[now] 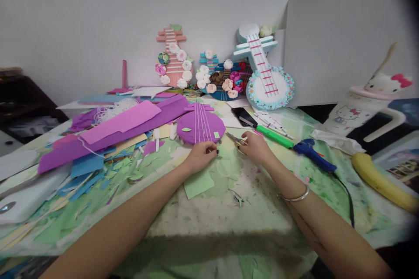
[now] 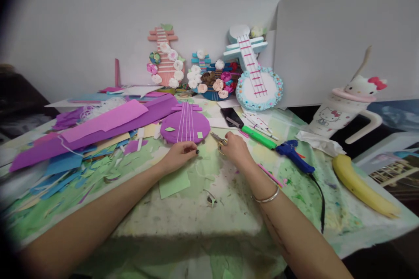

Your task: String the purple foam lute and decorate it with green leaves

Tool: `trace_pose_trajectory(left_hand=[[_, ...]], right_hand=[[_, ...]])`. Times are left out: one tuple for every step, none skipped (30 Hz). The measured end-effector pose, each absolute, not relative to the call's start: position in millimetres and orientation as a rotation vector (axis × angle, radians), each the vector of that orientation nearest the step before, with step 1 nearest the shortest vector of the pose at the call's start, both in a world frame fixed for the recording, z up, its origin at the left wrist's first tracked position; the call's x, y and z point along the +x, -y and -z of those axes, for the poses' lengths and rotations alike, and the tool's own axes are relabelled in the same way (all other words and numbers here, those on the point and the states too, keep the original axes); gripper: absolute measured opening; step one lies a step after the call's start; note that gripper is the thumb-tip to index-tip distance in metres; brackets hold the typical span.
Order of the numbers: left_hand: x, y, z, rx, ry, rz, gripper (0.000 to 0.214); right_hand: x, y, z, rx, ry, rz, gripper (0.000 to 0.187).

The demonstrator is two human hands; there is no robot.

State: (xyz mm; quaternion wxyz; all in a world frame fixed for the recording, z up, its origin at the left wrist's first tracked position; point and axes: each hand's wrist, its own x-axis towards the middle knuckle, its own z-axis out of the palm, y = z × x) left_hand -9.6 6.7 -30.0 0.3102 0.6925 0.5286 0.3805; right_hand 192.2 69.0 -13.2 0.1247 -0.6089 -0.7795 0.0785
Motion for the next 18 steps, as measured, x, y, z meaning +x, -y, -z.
trace_pose_trajectory(left_hand=[[-11,-7,30,1.800,-1.369,-1.012,0.012],[-12,-7,29,1.774,-1.348,-1.015,0.014],[-13,-7,29,1.747,-1.336,-1.014,0.014],[-14,-7,28,1.714,-1.336,-1.011,0.014],[-14,-6,27,1.672,-1.343,-1.003,0.014],[-16,-5,25,1.626,-1.355,-0.998,0.014],[-17,-4,23,1.584,-1.365,-0.991,0.014],[-20,-3,20,1.555,-1.367,-0.985,0.013],[-23,-1,16,1.535,-1.364,-0.986,0.013],[-28,1,12,1.525,-1.357,-0.993,0.012],[-35,3,6,1.523,-1.352,-0.999,0.012],[-43,6,1,1.521,-1.361,-1.005,0.012],[-53,8,-4,1.525,-1.385,-0.999,0.012],[-64,11,-9,1.542,-1.440,-0.981,0.011],[-75,14,-13,1.575,-1.532,-0.948,0.011],[-86,17,-16,1.639,-1.652,-0.900,0.010],[-95,21,-17,1.733,-1.795,-0.846,0.010],[-103,25,-18,1.827,-1.940,-0.775,0.012]], right_hand=[[192,-68,13,-1.779,2.266,-0.242,0.036],[191,-67,13,-1.782,2.262,-0.256,0.035],[191,-67,14,-1.783,2.260,-0.269,0.034],[191,-66,14,-1.781,2.260,-0.281,0.032],[191,-66,15,-1.778,2.260,-0.292,0.030],[191,-66,15,-1.775,2.260,-0.302,0.029],[191,-67,15,-1.771,2.259,-0.312,0.028],[191,-67,15,-1.768,2.256,-0.320,0.028],[192,-68,15,-1.767,2.254,-0.327,0.028],[192,-68,15,-1.767,2.253,-0.334,0.029],[193,-69,15,-1.768,2.252,-0.340,0.029],[193,-69,15,-1.769,2.252,-0.344,0.029],[193,-69,15,-1.770,2.253,-0.348,0.030],[193,-69,15,-1.771,2.255,-0.351,0.030],[193,-69,14,-1.772,2.255,-0.353,0.030],[192,-69,14,-1.772,2.255,-0.352,0.030],[192,-69,14,-1.773,2.252,-0.349,0.030],[192,-69,14,-1.775,2.250,-0.348,0.029]])
